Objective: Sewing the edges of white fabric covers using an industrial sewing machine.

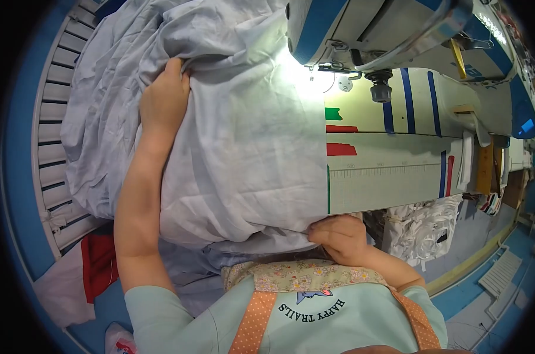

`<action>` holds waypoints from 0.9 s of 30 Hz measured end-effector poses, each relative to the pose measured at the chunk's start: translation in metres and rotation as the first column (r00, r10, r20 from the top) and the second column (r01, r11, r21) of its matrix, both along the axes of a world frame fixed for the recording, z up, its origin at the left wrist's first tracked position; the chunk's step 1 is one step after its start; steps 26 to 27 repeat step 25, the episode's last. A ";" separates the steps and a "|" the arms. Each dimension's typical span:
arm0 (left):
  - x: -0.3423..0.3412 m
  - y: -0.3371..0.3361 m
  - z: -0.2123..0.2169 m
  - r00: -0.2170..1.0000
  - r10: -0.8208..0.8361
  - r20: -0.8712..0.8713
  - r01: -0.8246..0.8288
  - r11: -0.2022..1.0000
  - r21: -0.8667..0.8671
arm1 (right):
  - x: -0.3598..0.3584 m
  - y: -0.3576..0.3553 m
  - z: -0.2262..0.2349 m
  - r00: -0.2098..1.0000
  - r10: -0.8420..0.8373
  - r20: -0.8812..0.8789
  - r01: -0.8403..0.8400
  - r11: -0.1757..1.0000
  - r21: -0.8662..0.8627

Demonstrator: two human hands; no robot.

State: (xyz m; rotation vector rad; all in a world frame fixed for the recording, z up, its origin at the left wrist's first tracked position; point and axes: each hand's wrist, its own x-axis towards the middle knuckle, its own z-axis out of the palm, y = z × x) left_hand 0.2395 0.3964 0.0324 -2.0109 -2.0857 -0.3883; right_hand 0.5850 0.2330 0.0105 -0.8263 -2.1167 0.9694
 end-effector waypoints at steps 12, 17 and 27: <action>-0.006 0.080 -0.001 0.996 0.072 0.053 -0.070 0.997 -0.033 | -0.009 0.054 0.039 0.996 0.003 0.088 -0.022 0.976 0.217; -0.017 0.120 -0.005 0.987 0.162 0.022 -0.158 0.981 -0.115 | -0.014 0.087 0.042 0.990 0.010 0.137 -0.050 0.954 0.296; -0.062 0.172 0.010 0.883 0.406 0.235 -0.283 0.861 -0.422 | -0.018 0.122 0.038 0.942 -0.066 0.328 -0.019 0.968 0.249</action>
